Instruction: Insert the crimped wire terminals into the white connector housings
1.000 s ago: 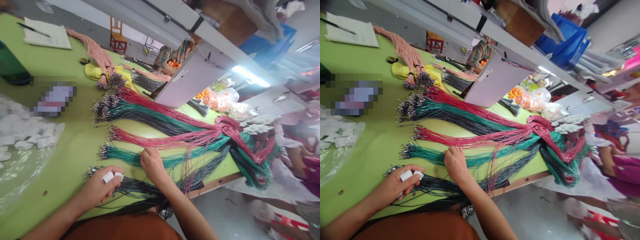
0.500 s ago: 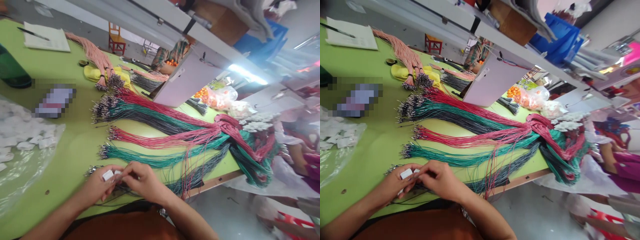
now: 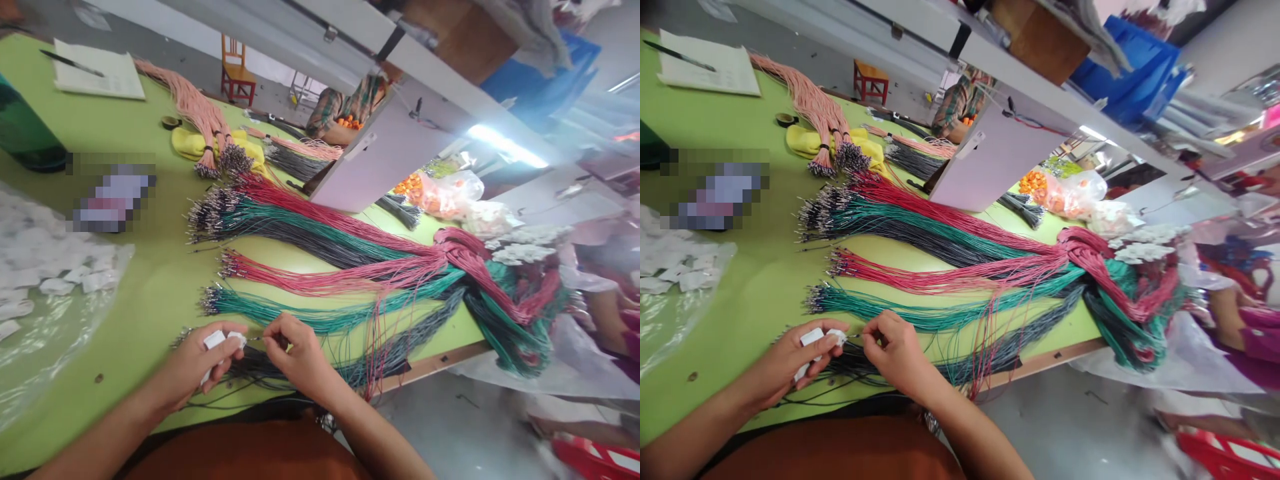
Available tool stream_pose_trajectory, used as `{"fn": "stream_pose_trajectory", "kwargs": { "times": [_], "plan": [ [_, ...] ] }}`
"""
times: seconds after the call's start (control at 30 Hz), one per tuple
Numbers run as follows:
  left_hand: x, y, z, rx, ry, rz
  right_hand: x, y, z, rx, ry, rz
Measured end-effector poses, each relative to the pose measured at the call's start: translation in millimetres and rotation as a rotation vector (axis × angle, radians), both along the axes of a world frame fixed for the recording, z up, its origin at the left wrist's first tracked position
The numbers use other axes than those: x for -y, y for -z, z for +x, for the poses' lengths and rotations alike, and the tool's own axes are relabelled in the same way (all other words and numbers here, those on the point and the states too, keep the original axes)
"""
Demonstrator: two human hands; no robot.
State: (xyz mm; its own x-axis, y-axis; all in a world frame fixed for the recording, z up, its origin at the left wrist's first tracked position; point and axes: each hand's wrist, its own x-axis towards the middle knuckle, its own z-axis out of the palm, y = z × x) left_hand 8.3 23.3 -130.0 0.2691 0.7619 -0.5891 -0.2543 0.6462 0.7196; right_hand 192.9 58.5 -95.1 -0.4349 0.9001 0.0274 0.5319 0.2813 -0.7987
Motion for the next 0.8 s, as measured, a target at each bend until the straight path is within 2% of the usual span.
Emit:
{"fn": "stream_pose_trajectory", "kwargs": {
  "times": [0.27, 0.5, 0.6, 0.73, 0.8],
  "plan": [
    [0.0, 0.6, 0.0, 0.029, -0.031, -0.012, 0.3, 2.2, -1.7, 0.085, -0.091, 0.122],
    [2.1, 5.1, 2.1, -0.05, 0.022, 0.048, 7.5, 10.1, -13.9, 0.162, -0.154, 0.247],
    [2.5, 6.0, 2.6, -0.068, 0.028, 0.071, 10.3, 11.7, -16.6, 0.171, -0.156, 0.253],
    [2.1, 3.2, 3.0, -0.06, 0.019, 0.062, -9.6, 8.5, -6.2, 0.095, -0.18, 0.164],
    [1.6, 1.1, 3.1, -0.051, 0.007, 0.042, -30.9, 9.4, 2.8, 0.149, -0.081, 0.2]
  ]
}}
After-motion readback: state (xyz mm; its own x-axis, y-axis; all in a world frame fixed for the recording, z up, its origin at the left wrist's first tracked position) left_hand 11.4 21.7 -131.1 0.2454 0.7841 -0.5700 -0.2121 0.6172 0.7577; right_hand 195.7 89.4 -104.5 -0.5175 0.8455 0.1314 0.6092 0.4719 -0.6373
